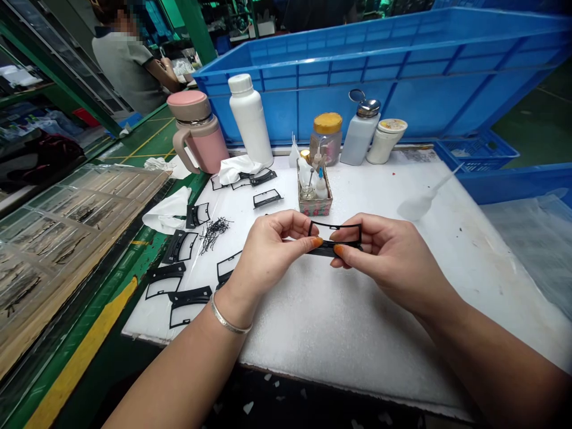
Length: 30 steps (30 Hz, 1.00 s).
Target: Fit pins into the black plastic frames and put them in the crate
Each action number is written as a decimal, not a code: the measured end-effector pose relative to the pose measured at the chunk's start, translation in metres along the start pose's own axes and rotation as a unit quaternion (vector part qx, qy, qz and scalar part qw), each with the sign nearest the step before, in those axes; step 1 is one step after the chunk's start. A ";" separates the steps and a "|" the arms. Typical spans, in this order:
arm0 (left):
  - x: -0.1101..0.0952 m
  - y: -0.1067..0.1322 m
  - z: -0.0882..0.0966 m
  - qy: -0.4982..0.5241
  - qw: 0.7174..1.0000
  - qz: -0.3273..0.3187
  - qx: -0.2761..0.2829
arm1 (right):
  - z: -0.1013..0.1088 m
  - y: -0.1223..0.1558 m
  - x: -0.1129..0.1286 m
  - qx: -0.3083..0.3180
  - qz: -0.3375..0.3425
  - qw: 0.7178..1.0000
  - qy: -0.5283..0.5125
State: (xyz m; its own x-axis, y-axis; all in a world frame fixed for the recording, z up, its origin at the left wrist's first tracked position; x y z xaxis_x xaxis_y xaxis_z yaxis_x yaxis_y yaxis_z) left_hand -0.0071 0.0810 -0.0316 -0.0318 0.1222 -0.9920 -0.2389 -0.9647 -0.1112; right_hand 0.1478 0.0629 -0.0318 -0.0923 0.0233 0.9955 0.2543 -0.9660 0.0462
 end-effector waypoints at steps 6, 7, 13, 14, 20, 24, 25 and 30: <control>0.003 0.000 0.000 0.011 1.000 0.006 -0.004 | 0.000 0.001 0.000 -0.003 0.005 1.000 0.007; 0.003 0.000 0.000 0.013 1.000 0.007 -0.004 | 0.001 0.001 0.000 -0.005 0.005 1.000 0.007; 0.001 0.000 0.000 0.004 1.000 0.008 -0.001 | 0.003 -0.003 -0.003 0.004 0.002 1.000 -0.011; 0.001 0.000 0.000 0.002 1.000 0.007 -0.002 | 0.002 -0.004 -0.005 0.018 -0.008 1.000 -0.019; 0.008 -0.003 0.002 0.059 0.998 0.036 0.009 | -0.001 -0.008 -0.018 0.092 -0.083 0.986 -0.111; 0.014 -0.004 0.001 0.108 0.992 0.055 0.025 | -0.003 -0.008 -0.020 0.093 -0.110 0.978 -0.152; 0.015 -0.004 0.001 0.114 0.991 0.060 0.026 | -0.003 -0.008 -0.021 0.093 -0.116 0.976 -0.158; 0.018 -0.003 -0.001 0.110 0.990 0.075 0.035 | -0.004 -0.008 -0.021 0.096 -0.132 0.970 -0.178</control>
State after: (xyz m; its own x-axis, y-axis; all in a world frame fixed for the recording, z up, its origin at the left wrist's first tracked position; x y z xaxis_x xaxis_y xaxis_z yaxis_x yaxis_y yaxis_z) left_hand -0.0064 0.0858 -0.0488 0.1385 -0.0833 -0.9868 -0.3153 -0.9483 0.0358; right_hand 0.1437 0.0691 -0.0534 0.1518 0.3848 0.9104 0.4453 -0.8489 0.2846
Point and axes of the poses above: each hand's wrist, its own y-axis away from the middle knuckle, its own z-axis out of the back of the hand, x = y × z, the point moved 7 cm from there along -y, towards the middle knuckle, and after that the axes turned 4 degrees about -z, right-handed, at the moved point
